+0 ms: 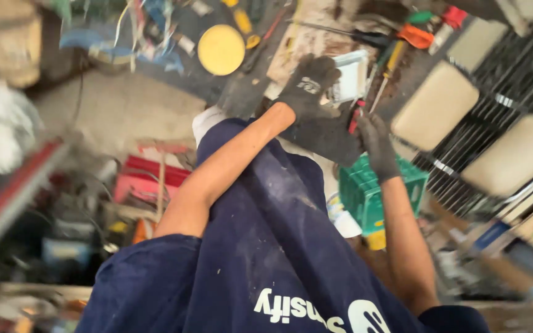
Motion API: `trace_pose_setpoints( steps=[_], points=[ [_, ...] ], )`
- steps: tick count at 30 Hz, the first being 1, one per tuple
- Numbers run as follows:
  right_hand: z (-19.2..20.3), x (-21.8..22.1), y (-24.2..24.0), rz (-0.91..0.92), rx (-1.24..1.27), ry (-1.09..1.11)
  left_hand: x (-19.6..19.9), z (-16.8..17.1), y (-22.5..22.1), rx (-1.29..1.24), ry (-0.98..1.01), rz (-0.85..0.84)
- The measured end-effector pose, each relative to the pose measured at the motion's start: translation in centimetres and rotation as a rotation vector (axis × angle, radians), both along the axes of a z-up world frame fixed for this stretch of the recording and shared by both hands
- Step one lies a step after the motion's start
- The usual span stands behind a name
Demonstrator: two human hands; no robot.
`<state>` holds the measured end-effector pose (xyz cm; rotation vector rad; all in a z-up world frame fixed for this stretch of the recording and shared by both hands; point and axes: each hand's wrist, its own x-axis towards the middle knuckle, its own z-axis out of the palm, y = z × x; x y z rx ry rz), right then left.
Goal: A person uses a screwdriver and pliers to work on a metal component on a workbench, then moves a tool crate.
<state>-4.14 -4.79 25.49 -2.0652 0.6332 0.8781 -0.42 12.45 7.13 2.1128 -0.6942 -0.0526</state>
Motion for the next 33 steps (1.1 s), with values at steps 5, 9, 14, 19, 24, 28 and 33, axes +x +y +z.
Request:
trace_pose_setpoints(
  steps=[5,9,14,19,24,28,33],
  points=[
    [-3.0,-6.2,-1.0,-0.402,-0.023,0.097,0.6,1.6,-0.8,0.153,0.219,0.145],
    [-1.9,-5.7,0.3,-0.375,-0.143,0.114,0.1,0.8,-0.8,0.086,0.152,0.127],
    [-9.3,-8.1,-1.6,0.03,-0.266,-0.365,-0.4,1.7,-1.0,0.215,0.05,0.174],
    [-12.1,-7.7,-1.6,0.092,-0.254,-0.581,-1.0,2.1,-0.9,0.42,-0.021,0.157],
    [-11.1,-7.7,-3.9,0.159,-0.238,-0.748,-1.2,3.4,0.1,0.383,0.184,0.162],
    [-10.7,-9.0,-6.4,0.097,-0.178,-0.674,-1.0,5.6,-0.8,-0.01,0.804,0.441],
    [-9.8,-8.5,-8.8,0.079,-0.046,-0.677,-1.6,7.3,-1.3,-0.027,0.584,0.459]
  ],
)
